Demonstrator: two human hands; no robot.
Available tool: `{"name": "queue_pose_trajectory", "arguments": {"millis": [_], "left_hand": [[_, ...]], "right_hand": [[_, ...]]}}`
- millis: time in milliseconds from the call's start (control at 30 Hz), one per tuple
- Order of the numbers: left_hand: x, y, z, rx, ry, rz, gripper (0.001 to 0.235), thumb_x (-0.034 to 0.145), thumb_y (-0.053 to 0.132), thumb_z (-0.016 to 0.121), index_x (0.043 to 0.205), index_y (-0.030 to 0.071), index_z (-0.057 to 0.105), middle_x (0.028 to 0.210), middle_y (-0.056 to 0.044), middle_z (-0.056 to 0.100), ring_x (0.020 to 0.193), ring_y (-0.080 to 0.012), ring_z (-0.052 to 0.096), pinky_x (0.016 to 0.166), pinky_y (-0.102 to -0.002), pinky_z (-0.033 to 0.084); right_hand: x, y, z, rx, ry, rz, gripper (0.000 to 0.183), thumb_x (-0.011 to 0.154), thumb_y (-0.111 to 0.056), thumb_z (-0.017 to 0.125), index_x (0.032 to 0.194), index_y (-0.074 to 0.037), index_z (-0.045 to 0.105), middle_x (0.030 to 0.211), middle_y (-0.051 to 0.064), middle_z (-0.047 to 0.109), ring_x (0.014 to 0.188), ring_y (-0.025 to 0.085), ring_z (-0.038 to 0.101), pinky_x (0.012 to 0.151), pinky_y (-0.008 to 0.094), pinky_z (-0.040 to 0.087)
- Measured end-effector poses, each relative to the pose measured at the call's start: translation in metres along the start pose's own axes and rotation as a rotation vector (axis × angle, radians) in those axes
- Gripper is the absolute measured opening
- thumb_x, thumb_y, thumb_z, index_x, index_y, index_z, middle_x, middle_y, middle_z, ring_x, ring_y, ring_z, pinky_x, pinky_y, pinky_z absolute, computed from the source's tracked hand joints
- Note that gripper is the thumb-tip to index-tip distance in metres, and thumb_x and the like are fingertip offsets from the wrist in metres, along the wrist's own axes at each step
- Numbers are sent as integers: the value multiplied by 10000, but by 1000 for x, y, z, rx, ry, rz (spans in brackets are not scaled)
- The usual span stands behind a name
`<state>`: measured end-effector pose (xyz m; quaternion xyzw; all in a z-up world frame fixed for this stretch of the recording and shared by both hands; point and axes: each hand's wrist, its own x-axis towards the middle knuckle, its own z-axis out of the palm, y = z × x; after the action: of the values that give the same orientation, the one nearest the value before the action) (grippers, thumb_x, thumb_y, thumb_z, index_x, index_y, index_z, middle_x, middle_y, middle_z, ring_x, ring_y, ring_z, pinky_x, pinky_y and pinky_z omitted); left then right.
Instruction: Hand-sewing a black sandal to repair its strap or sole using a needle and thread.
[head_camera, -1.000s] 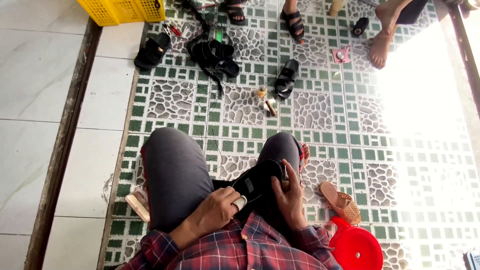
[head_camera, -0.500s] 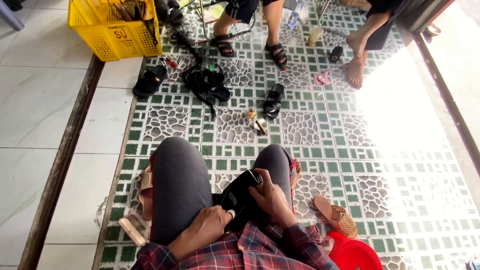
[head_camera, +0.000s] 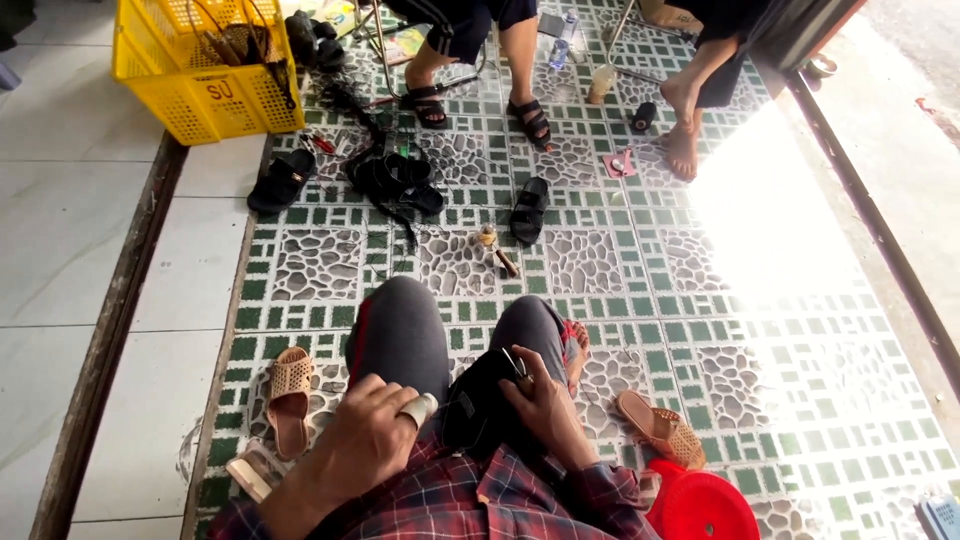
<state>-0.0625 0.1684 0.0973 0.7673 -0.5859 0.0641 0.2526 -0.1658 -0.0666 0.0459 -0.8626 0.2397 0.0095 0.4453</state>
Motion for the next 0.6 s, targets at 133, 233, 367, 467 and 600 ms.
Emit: {"name": "queue_pose_trajectory", "arguments": {"millis": [133,233,367,467,600], "left_hand": [[8,10,-21,-263,-27,-2,172,849,93,717,936,81,569,637,13,492,501,-125,459,509,-292,427],[1,6,-25,-799,-196,-225,303,845,113,724,1093,124,550,734,10,518,603,-111,498,551,-245,501],[-8,-12,-16,-1242,-263,-583,307,901,26,597,1201,78,559,857,-62,567,540,-100,526,405,-199,538],[-10,-16,-23,-1037,-282,-772,197,857,131,675,1053,144,697,882,14,642,885,-87,648,818,-235,563],[-15,-21,-31,-655,-145,-453,142,856,134,632,980,100,694,929,-4,750,793,-99,732,682,-205,569]], "right_hand": [[-1,-1,-2,179,-55,63,437,891,-231,587,1313,-200,477,541,-50,307,466,87,364,456,242,369],[0,-8,-1,125,-28,61,418,868,-256,586,1276,-209,507,530,-54,325,474,84,375,476,256,361],[1,-9,-4,188,-24,88,442,873,-266,600,1293,-169,504,505,-37,365,437,84,401,450,241,389],[10,5,2,-88,44,-14,434,861,-345,608,1263,-201,534,532,-22,399,499,109,406,517,310,323],[5,-9,2,94,-38,-12,418,905,-260,586,1301,-171,486,541,-36,287,494,96,292,503,292,281]]}}
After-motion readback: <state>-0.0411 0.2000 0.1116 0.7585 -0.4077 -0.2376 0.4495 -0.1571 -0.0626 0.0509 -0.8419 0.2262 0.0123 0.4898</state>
